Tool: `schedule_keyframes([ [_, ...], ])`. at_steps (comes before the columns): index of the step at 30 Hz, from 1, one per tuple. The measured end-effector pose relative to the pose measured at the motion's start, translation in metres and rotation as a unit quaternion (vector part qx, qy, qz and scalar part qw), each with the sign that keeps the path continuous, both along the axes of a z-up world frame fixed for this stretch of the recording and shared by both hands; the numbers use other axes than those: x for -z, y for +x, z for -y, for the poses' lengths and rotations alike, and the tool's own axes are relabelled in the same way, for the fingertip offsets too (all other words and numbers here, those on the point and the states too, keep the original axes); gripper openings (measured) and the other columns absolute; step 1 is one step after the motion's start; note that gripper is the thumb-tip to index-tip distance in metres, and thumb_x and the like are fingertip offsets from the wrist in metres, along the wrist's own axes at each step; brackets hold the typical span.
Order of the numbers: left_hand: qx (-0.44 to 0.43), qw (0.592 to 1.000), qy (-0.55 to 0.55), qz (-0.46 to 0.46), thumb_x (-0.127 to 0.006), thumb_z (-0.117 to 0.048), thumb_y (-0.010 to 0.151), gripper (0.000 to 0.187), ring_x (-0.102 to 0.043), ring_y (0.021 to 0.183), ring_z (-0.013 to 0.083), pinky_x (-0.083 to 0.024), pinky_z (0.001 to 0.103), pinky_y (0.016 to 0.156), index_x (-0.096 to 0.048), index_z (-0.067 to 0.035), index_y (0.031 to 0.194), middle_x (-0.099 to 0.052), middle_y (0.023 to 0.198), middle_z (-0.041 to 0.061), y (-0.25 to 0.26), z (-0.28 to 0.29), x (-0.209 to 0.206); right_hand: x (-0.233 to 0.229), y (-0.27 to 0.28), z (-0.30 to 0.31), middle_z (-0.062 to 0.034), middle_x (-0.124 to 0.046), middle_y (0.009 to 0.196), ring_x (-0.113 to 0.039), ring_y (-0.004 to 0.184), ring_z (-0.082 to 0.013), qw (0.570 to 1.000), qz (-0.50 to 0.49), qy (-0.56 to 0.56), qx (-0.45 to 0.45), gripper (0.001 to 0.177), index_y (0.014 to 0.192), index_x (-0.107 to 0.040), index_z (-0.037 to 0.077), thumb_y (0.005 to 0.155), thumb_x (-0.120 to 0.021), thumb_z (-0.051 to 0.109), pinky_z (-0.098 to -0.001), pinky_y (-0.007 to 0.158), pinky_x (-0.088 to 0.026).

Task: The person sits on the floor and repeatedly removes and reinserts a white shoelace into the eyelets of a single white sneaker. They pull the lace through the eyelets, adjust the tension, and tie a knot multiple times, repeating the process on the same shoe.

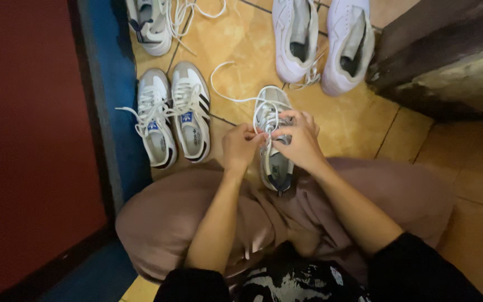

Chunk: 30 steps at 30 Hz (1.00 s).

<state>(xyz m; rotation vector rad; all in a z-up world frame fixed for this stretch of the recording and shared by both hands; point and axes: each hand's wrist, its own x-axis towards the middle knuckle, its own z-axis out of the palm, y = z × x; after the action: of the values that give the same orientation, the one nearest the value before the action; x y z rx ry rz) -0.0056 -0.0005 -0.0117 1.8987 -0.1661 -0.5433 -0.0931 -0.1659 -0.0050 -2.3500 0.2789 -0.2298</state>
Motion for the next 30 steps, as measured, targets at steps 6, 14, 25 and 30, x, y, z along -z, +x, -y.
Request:
schedule_keyframes([
  [6, 0.013, 0.999, 0.022, 0.023, -0.082, -0.018, 0.082, 0.018, -0.077, 0.066, 0.0143, -0.056, 0.029, 0.060, -0.070, -0.005, 0.084, -0.079, 0.075, 0.008, 0.001, 0.001, 0.011, 0.017, -0.001, 0.003, -0.0021, -0.060, 0.132, -0.046, 0.131, -0.0315, 1.000, 0.001, 0.023, 0.003, 0.014, 0.085, -0.081, 0.022, 0.072, -0.085, 0.024, -0.0485, 0.107, -0.033],
  [14, 0.025, 0.989, 0.101, 0.104, -0.085, -0.024, 0.084, 0.027, -0.069, 0.060, 0.0206, -0.052, 0.033, 0.059, -0.069, -0.002, 0.080, -0.072, 0.071, 0.012, -0.008, 0.005, 0.000, 0.010, 0.002, -0.005, -0.0019, -0.060, 0.129, -0.045, 0.129, -0.0322, 1.000, -0.017, 0.005, 0.016, 0.011, 0.082, -0.081, 0.020, 0.073, -0.084, 0.027, -0.0526, 0.103, -0.032],
  [25, 0.136, 0.987, -0.084, -0.010, -0.076, -0.006, 0.084, 0.018, -0.058, 0.069, 0.0089, -0.048, 0.027, 0.061, -0.063, -0.003, 0.096, -0.062, 0.077, 0.002, 0.005, 0.001, 0.026, -0.042, -0.006, -0.010, -0.0118, -0.054, 0.134, -0.039, 0.133, -0.0381, 0.996, -0.016, -0.087, -0.013, 0.010, 0.078, -0.080, 0.013, 0.071, -0.077, 0.020, -0.0569, 0.105, -0.026],
  [30, 0.070, 0.993, -0.078, -0.046, -0.081, -0.004, 0.074, 0.035, -0.064, 0.077, 0.0082, -0.055, 0.026, 0.068, -0.060, -0.008, 0.101, -0.065, 0.086, -0.004, 0.005, 0.003, 0.041, -0.063, -0.033, 0.003, -0.0077, -0.058, 0.130, -0.043, 0.131, -0.0348, 0.995, -0.011, -0.025, -0.101, 0.008, 0.083, -0.078, 0.013, 0.079, -0.073, 0.017, -0.0519, 0.109, -0.030],
])
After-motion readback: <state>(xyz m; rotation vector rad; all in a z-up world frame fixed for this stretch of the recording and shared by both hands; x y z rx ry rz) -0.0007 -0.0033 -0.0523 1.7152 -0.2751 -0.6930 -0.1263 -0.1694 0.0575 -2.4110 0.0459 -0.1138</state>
